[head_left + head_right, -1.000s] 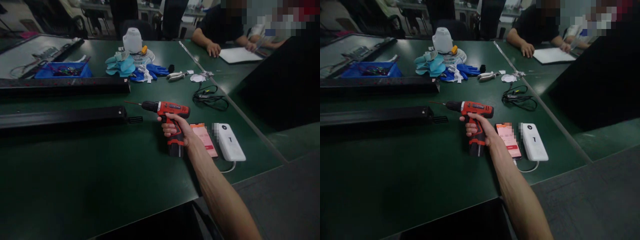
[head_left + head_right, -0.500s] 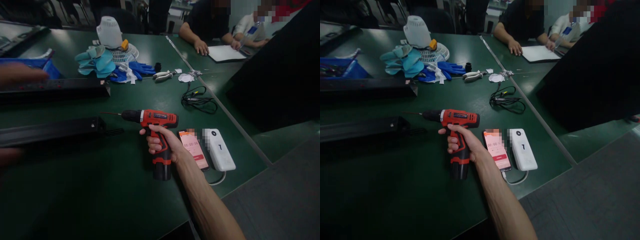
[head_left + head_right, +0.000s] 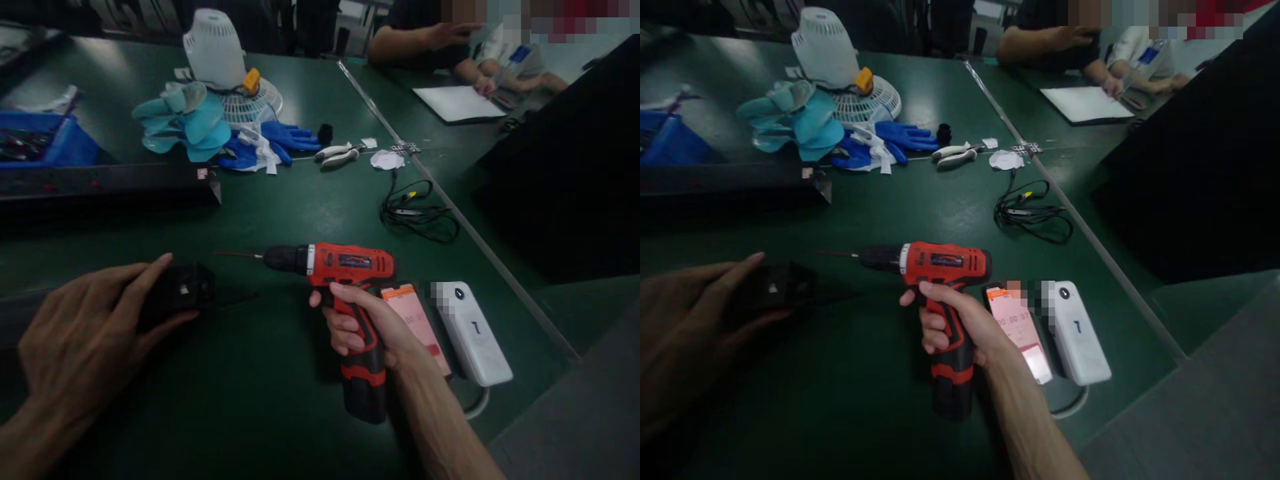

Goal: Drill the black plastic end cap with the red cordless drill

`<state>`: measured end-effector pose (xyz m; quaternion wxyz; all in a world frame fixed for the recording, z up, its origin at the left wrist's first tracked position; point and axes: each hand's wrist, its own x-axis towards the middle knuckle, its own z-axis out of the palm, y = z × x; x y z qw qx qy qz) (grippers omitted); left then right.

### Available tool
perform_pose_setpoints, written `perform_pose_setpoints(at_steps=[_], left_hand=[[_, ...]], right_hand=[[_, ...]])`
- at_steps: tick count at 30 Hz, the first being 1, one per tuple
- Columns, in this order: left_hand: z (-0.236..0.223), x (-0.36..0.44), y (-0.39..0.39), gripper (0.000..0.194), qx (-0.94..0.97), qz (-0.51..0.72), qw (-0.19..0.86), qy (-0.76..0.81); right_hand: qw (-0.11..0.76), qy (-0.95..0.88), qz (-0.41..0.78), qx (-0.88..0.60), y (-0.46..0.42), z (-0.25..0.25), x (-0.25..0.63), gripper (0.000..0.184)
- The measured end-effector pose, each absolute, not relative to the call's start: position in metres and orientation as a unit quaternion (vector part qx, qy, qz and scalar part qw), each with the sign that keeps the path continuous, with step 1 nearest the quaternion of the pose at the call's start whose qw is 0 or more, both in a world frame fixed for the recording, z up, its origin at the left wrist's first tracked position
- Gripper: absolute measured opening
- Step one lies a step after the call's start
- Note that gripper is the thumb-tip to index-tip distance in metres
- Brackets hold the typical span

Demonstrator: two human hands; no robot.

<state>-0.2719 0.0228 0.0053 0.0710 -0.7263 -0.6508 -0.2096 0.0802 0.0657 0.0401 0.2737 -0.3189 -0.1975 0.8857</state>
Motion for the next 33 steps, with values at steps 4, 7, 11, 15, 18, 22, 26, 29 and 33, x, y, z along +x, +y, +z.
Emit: perform_pose_setpoints(at_steps=[4,7,11,15,18,22,26,29,33], left_hand=[[0.012,-0.272,0.029,0.076,-0.783,-0.151,0.184,-0.574],[0.014,-0.271,0.033,0.075,-0.785,-0.144,0.217,-0.562],[0.016,-0.269,0.034,0.072,-0.784,-0.154,0.224,-0.558],[0.018,-0.268,0.034,0.07,-0.785,-0.162,0.217,-0.558],[0.018,-0.268,0.035,0.07,-0.784,-0.162,0.216,-0.559],[0.017,-0.267,0.035,0.07,-0.785,-0.163,0.213,-0.558],[0.018,-0.267,0.035,0.069,-0.786,-0.164,0.212,-0.556],[0.018,-0.268,0.036,0.069,-0.786,-0.164,0.216,-0.556],[0.017,-0.268,0.036,0.069,-0.785,-0.169,0.218,-0.555]], right_hand=[[0.281,-0.19,0.863,-0.375,0.071,0.046,0.086,0.025],[0.283,-0.192,0.856,-0.387,0.075,0.048,0.09,0.026],[0.255,-0.194,0.865,-0.387,0.076,0.048,0.091,0.028],[0.204,-0.203,0.881,-0.375,0.076,0.046,0.092,0.031],[0.189,-0.203,0.886,-0.372,0.076,0.045,0.094,0.032],[0.21,-0.198,0.884,-0.368,0.075,0.043,0.095,0.031],[0.208,-0.187,0.889,-0.362,0.074,0.041,0.097,0.028],[0.202,-0.189,0.88,-0.385,0.071,0.037,0.1,0.028],[0.199,-0.187,0.88,-0.389,0.069,0.036,0.101,0.027]])
